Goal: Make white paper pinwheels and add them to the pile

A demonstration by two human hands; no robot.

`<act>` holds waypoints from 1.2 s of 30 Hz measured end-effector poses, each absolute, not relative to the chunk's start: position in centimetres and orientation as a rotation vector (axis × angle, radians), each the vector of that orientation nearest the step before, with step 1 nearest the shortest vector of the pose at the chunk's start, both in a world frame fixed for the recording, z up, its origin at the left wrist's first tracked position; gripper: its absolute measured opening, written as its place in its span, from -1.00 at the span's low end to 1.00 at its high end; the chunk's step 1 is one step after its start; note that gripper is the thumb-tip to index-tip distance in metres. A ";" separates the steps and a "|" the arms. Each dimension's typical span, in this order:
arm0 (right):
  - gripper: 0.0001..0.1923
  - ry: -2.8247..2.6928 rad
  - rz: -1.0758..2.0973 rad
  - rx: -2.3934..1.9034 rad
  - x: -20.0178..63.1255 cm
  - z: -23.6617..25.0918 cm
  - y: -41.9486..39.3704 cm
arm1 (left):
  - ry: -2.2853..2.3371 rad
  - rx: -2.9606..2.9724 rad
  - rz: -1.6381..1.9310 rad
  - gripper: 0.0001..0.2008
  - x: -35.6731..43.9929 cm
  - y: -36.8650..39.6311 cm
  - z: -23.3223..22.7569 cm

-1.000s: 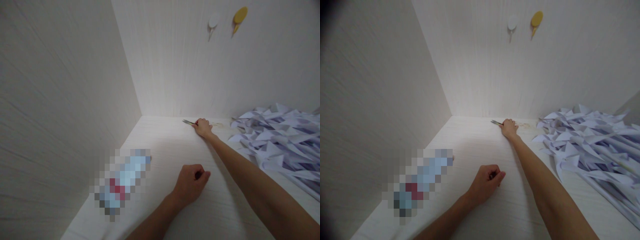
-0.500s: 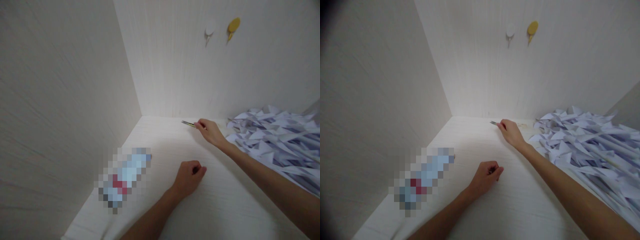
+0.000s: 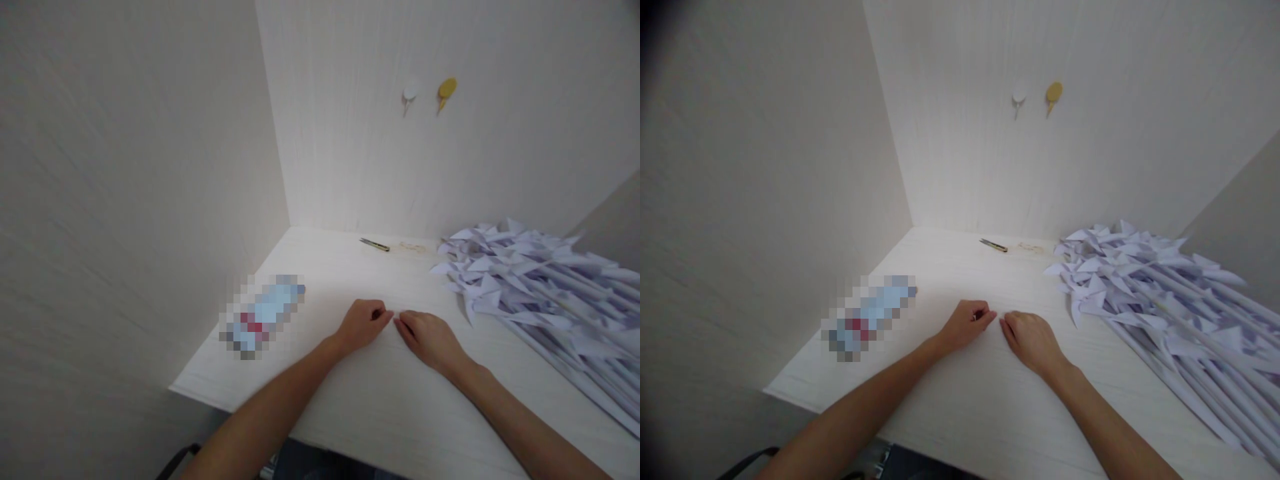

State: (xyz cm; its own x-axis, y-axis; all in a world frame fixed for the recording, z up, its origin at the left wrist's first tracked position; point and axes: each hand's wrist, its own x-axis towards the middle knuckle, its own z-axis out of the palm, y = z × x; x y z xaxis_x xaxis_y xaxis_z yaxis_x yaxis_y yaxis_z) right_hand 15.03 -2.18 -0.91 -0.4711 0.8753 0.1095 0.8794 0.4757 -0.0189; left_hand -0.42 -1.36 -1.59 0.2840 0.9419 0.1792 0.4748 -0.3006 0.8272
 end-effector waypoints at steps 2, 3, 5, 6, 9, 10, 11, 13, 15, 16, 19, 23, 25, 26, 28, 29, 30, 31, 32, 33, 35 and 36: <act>-0.62 -2.611 -0.073 -1.569 14.9 -0.8 -2.3 | 1.288 2.028 0.868 -0.70 -0.6 -1.8 -0.7; -0.62 -2.609 -0.079 -1.576 14.9 -0.8 -2.4 | 1.293 2.100 0.845 -0.70 -0.9 -2.3 0.2; -0.63 -2.605 -0.090 -1.566 15.0 -0.9 -2.4 | 1.210 2.331 0.765 -0.71 -2.4 -4.0 2.4; -0.63 -2.604 -0.092 -1.550 15.1 -1.0 -2.5 | 1.182 2.416 0.771 -0.73 -3.5 -5.1 3.5; -0.62 -2.595 -0.088 -1.499 15.3 -1.2 -2.4 | 1.380 2.361 1.095 -0.78 -8.4 -9.0 5.1; -0.62 -2.588 -0.087 -1.484 15.3 -1.3 -2.3 | 1.570 2.233 1.301 -0.80 -10.2 -10.2 4.8; -0.63 -2.583 -0.084 -1.471 15.3 -1.3 -2.3 | 1.751 2.078 1.446 -0.82 -12.0 -11.3 4.0; -0.64 -2.579 -0.075 -1.455 15.3 -1.3 -2.2 | 1.956 1.952 1.545 -0.60 -15.1 -12.8 1.6; -0.64 -2.582 -0.068 -1.456 15.3 -1.3 -2.2 | 2.119 2.030 1.349 -0.43 -17.3 -13.7 -1.1; -0.64 -2.580 -0.067 -1.456 15.3 -1.3 -2.2 | 2.182 2.092 1.276 -0.38 -17.9 -14.0 -2.1; -0.64 -2.558 -0.068 -1.443 15.4 -1.4 -2.2 | 2.261 2.202 1.136 -0.33 -18.5 -14.5 -3.8; -0.64 -2.546 -0.055 -1.411 15.4 -1.4 -2.2 | 2.293 2.308 0.986 -0.39 -18.3 -14.7 -3.9; -0.64 -2.551 -0.050 -1.410 15.4 -1.3 -2.3 | 2.305 2.336 0.932 -0.41 -18.4 -14.6 -3.9; -0.64 -2.557 -0.048 -1.415 15.3 -1.3 -2.3 | 2.309 2.338 0.913 -0.41 -18.4 -14.5 -3.9; -0.63 -2.569 -0.047 -1.432 15.3 -1.2 -2.3 | 2.314 2.323 0.886 -0.44 -18.5 -14.5 -3.9; -0.63 -2.574 -0.047 -1.440 15.3 -1.2 -2.3 | 2.314 2.314 0.877 -0.45 -18.5 -14.5 -3.9; -0.63 -2.577 -0.048 -1.444 15.3 -1.2 -2.3 | 2.312 2.307 0.873 -0.45 -18.5 -14.5 -3.9; -0.63 -2.577 -0.049 -1.445 15.3 -1.2 -2.3 | 2.310 2.305 0.871 -0.45 -18.5 -14.5 -3.9; -0.63 -2.577 -0.050 -1.446 15.3 -1.2 -2.3 | 2.309 2.303 0.870 -0.46 -18.5 -14.5 -3.9; -0.63 -2.577 -0.050 -1.444 15.3 -1.2 -2.3 | 2.311 2.301 0.871 -0.45 -18.4 -14.5 -3.9; -0.63 -2.575 -0.044 -1.438 15.4 -1.2 -2.3 | 2.314 2.291 0.865 -0.45 -18.4 -14.5 -3.8; -0.63 -2.572 -0.040 -1.435 15.4 -1.3 -2.3 | 2.314 2.284 0.863 -0.44 -18.3 -14.5 -3.8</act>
State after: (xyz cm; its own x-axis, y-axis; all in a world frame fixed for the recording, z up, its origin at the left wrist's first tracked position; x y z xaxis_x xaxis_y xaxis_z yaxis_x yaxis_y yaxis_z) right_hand 15.38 -2.28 -1.25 -0.5105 0.8401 0.1832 0.8454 0.5294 -0.0716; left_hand -18.35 -14.55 -3.79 -0.0650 0.8659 0.4959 0.9791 -0.0405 0.1991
